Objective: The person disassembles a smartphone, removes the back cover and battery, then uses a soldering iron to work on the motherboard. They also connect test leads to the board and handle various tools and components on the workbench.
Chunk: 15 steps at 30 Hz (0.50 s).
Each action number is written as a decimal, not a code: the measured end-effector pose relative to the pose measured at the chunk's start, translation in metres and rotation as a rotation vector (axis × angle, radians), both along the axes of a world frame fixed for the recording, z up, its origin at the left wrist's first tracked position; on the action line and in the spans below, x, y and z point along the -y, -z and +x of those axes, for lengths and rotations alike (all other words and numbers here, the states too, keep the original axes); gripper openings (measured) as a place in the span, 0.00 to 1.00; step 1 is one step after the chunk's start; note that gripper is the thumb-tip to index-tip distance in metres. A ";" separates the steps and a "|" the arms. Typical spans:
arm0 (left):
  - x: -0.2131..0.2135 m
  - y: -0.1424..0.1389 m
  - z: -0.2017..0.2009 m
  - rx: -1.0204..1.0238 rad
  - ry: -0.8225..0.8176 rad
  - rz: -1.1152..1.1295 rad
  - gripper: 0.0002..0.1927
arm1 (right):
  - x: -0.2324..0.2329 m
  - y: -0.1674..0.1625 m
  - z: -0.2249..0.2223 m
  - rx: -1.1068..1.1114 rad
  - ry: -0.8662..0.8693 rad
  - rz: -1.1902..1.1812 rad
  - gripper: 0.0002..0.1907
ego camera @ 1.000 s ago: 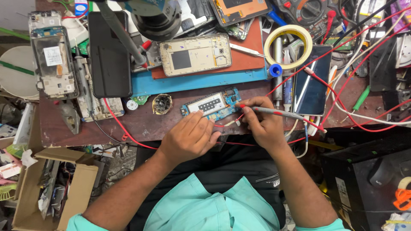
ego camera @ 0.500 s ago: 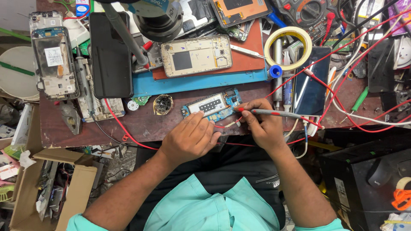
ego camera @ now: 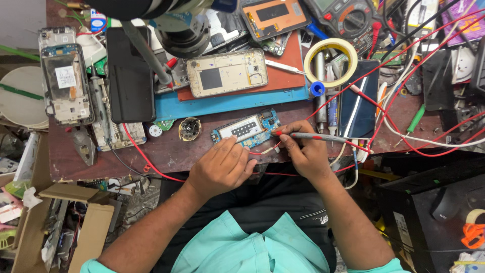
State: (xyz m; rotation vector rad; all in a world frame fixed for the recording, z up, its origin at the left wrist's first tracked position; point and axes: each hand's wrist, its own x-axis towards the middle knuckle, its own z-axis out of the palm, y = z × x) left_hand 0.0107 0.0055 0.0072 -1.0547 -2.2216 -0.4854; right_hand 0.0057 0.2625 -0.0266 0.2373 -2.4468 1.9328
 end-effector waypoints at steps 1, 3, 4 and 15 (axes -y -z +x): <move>0.000 0.001 0.000 -0.003 -0.001 0.002 0.14 | 0.000 0.000 -0.001 -0.022 -0.010 -0.013 0.05; 0.000 0.003 0.000 -0.010 -0.008 0.004 0.14 | -0.001 0.001 -0.001 -0.071 0.007 0.072 0.04; -0.001 0.005 0.001 -0.016 -0.014 0.004 0.14 | 0.000 0.001 0.000 -0.097 0.019 0.116 0.04; -0.021 -0.012 -0.001 -0.028 -0.019 0.032 0.14 | 0.000 -0.037 0.000 -0.127 0.026 0.088 0.05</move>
